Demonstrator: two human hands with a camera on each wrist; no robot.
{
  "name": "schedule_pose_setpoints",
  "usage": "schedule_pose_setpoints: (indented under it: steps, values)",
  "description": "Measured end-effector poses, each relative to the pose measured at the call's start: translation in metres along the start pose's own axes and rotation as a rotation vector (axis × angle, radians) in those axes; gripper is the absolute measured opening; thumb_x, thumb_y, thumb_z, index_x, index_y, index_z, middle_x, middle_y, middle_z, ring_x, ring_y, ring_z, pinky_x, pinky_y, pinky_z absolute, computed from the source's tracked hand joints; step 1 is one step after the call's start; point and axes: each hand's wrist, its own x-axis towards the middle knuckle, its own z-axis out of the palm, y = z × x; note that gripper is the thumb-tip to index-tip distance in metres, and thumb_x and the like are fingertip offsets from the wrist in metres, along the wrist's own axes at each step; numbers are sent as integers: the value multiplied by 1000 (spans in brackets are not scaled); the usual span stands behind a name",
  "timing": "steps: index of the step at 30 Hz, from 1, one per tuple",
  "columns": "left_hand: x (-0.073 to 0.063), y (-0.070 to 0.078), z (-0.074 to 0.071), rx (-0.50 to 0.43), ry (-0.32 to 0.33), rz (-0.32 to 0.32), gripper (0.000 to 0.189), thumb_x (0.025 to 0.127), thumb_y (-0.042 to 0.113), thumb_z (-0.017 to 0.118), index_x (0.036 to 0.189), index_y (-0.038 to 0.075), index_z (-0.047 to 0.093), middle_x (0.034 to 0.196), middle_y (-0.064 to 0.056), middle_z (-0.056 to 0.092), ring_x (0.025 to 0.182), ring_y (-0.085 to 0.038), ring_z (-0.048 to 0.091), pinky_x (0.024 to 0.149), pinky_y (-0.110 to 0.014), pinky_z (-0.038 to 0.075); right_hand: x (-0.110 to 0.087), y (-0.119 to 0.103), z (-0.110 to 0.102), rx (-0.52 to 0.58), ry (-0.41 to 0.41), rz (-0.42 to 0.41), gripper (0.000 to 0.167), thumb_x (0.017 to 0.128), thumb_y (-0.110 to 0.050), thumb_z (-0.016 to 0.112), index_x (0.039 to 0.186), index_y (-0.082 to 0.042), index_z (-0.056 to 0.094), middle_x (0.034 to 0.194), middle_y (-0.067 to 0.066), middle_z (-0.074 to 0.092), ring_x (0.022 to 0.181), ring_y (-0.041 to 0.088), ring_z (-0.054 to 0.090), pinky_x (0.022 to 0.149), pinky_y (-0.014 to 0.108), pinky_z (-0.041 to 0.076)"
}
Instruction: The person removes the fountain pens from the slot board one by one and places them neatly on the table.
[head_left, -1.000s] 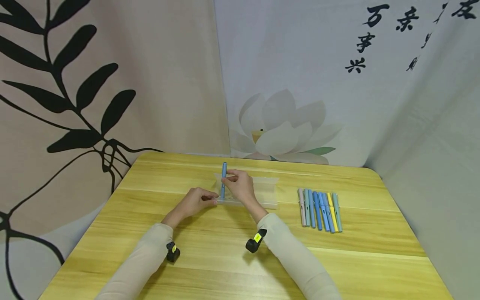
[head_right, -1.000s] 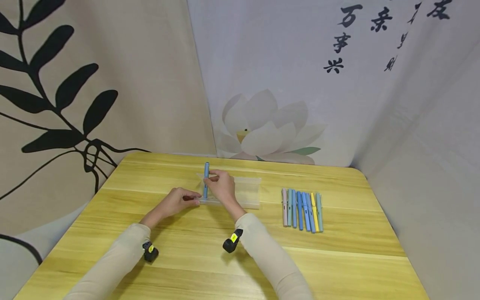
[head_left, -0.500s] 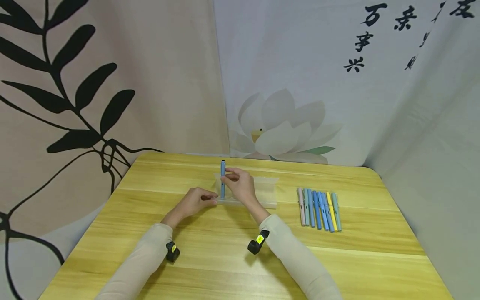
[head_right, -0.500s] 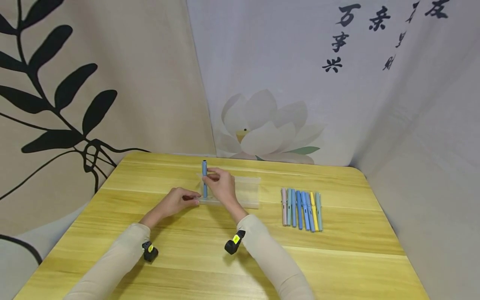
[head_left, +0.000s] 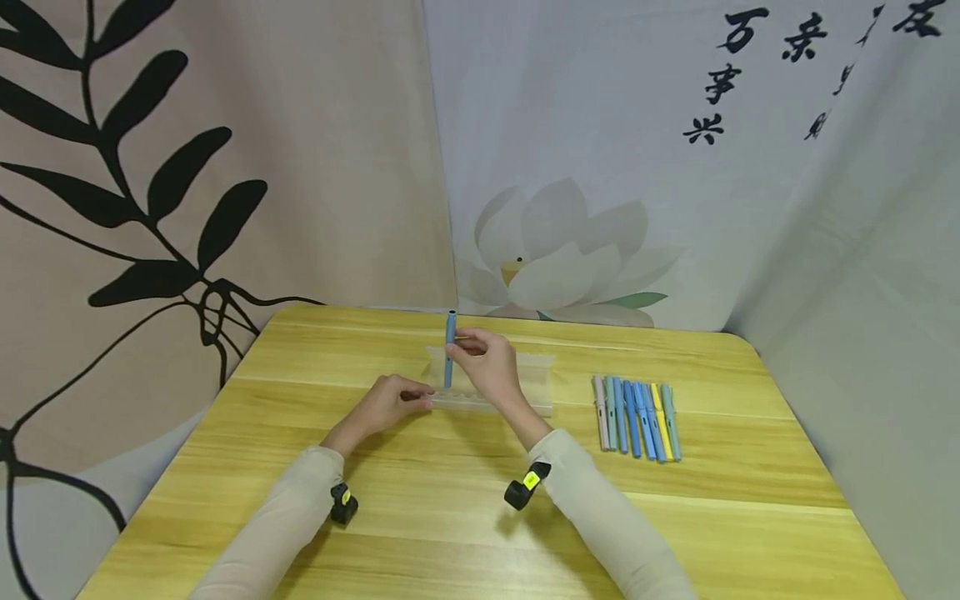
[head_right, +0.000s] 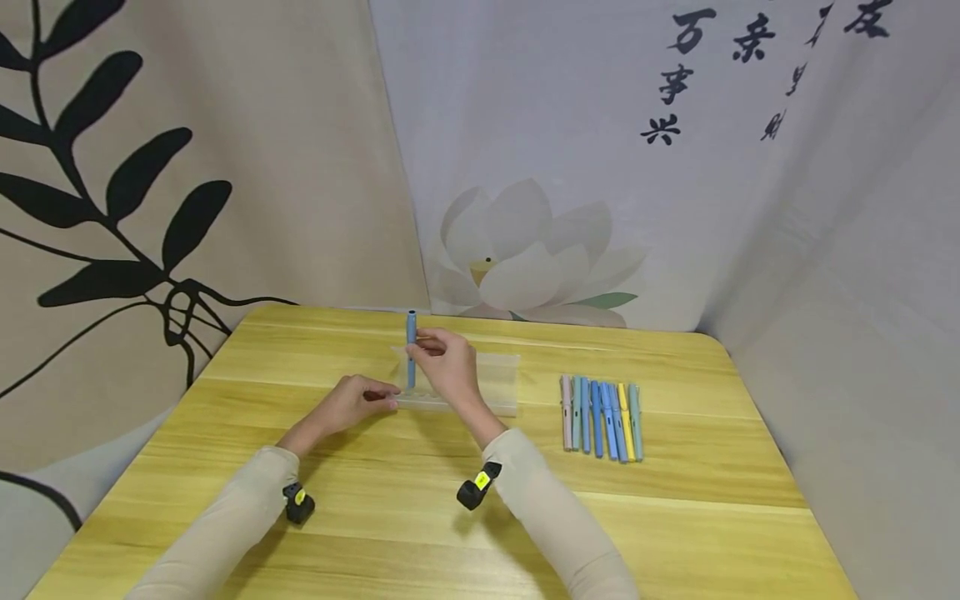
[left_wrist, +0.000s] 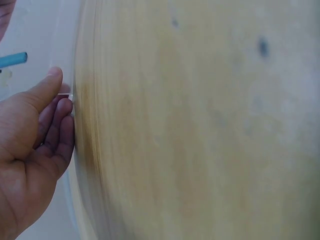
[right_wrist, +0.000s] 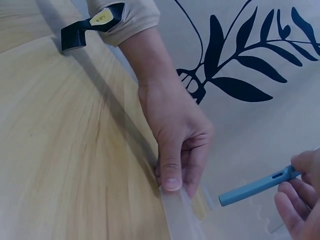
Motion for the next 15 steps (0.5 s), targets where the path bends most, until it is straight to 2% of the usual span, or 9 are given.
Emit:
schedule_pose_setpoints:
  steps: [15]
  values:
    - [0,-2,2,15,10,-28,32,98,24,71,123,5,75,110,-6,76,95,-16,70,84,-37,60,-13,-8,-35,60,39,77,29,92,-26,80,114,-6,77,102,8,78,93,20,75,77,32,62]
